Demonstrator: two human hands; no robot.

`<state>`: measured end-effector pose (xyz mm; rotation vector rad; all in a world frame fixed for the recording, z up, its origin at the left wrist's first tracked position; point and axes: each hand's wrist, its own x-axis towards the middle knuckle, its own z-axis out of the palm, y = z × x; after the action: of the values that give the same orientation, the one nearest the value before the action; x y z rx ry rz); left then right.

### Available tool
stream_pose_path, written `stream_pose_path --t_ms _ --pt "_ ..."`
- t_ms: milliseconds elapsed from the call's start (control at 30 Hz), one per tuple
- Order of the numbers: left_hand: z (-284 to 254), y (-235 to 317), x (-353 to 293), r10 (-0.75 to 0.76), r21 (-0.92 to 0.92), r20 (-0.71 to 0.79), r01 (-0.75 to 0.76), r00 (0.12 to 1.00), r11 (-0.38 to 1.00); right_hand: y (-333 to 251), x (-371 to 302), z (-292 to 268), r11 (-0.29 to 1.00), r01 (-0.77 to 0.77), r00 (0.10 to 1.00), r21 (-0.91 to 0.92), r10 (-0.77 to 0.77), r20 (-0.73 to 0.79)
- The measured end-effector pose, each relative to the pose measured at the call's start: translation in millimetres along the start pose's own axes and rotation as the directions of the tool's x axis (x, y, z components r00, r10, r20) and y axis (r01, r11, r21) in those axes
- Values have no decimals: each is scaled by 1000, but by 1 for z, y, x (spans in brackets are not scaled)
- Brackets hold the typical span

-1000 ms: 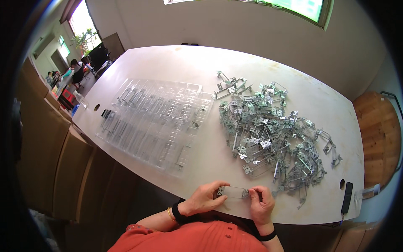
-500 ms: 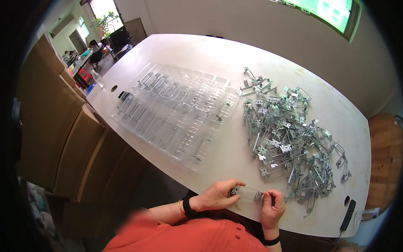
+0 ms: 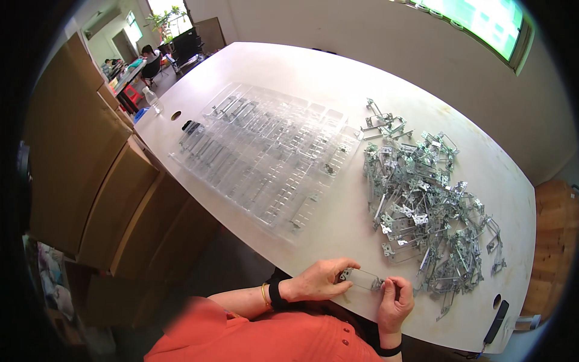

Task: The person assembles small metal hardware components by hand at a white table. They pick up a metal bracket and a small metal piece, fit them together, and place the assembled unit into a clear plastic organizer tray. This process is repeated multiple times throughout the video.

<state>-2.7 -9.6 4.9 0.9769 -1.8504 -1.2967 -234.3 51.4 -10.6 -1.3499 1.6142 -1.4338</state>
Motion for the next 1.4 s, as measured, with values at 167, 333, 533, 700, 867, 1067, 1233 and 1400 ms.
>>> stream_pose_path --t_ms 167,333,533,700,867,1067,1233,1400 --pt "1 0 0 -2 5 1 2 1000 1000 4 -1 -3 1000 -6 1000 -12 6 8" --pt "1 -1 0 -3 7 6 3 1000 1000 1 0 -2 998 19 1000 -57 -18 14" --pt "2 -2 -3 13 13 -14 -13 1000 1000 2 -5 -3 1000 9 1000 -9 -9 -2" --pt "5 -12 1 63 -12 -43 -63 997 998 4 1 -4 996 29 998 -83 -33 -47" --pt "2 -8 -4 -36 -48 -74 33 997 998 -8 0 2 999 35 995 18 -33 -90" --pt "1 2 1 -95 -55 -11 94 995 994 -2 -5 -4 998 68 997 1 -68 -41" --pt "1 2 -1 -107 -64 -34 104 994 992 -8 -5 -2 994 84 996 -68 -85 -10" --pt "-1 4 0 -77 -24 -41 76 996 997 -13 -4 -1 991 77 997 -106 -76 7"
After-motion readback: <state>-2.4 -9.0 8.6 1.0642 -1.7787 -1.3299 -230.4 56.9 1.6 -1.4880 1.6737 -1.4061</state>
